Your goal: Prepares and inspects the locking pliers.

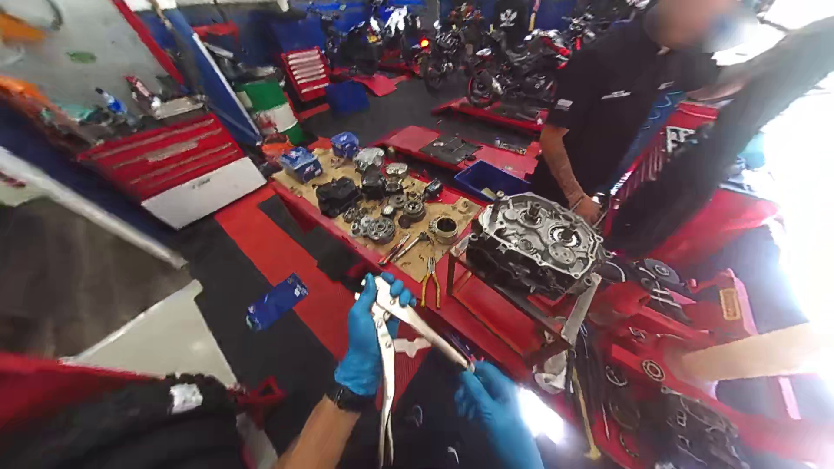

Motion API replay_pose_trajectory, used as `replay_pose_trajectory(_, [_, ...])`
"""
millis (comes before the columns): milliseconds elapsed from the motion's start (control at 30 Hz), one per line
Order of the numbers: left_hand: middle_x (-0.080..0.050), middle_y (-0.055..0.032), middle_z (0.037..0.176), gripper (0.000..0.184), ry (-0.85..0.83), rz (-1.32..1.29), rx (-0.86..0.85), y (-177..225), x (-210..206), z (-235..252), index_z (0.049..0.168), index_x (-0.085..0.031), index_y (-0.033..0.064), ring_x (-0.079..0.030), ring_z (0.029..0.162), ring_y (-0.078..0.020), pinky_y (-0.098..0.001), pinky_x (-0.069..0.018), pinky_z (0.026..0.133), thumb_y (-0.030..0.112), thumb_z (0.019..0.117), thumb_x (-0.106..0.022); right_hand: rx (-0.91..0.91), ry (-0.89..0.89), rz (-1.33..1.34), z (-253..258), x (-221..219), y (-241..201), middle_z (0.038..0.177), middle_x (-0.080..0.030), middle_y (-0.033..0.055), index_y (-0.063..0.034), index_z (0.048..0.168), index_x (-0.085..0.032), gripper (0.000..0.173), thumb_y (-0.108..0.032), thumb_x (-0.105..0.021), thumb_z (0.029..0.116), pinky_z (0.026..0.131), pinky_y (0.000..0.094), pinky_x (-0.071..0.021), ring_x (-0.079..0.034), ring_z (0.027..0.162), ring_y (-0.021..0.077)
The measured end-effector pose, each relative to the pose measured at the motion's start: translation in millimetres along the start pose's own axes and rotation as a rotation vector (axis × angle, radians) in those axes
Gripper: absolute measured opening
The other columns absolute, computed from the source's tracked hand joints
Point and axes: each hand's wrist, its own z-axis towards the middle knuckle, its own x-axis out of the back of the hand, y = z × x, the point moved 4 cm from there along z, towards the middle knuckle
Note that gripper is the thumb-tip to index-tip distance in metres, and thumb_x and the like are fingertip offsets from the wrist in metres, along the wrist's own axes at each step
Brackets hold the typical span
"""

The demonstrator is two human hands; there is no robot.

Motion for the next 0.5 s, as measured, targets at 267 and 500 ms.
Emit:
replay_pose_trajectory(267, [-0.06, -0.0032, 0.071, 0.055, 0.015, -0.103, -0.034, 6, -1, -9, 0.097, -0.057, 0.0081, -0.064, 0.065, -0.019, -0.037, -0.0589, 0.068, 0.038, 0.1122, -0.013, 0.13, 0.07, -0.091, -10, 4, -13, 0.081, -0.073, 0.0022, -0.0003, 0.106, -0.069, 0.014, -0.01, -0.061, 0.0998, 0.064, 0.0247, -0.0611, -0.07, 0.068, 0.0093])
replay_pose_trajectory(500, [-0.06, -0.0046, 0.071, 0.056, 0.056, -0.132, -0.032, 5, 0, -16, 0.098, -0.057, 0.0071, -0.064, 0.064, -0.0202, -0.0379, -0.0587, 0.066, 0.038, 0.1123, -0.013, 0.146, 0.109, -0.024, -13, -2, -13, 0.079, -0.074, 0.0046, 0.0001, 0.098, -0.07, 0.022, -0.012, -0.053, 0.1045, 0.064, 0.027, -0.0623, -0.071, 0.067, 0.0126])
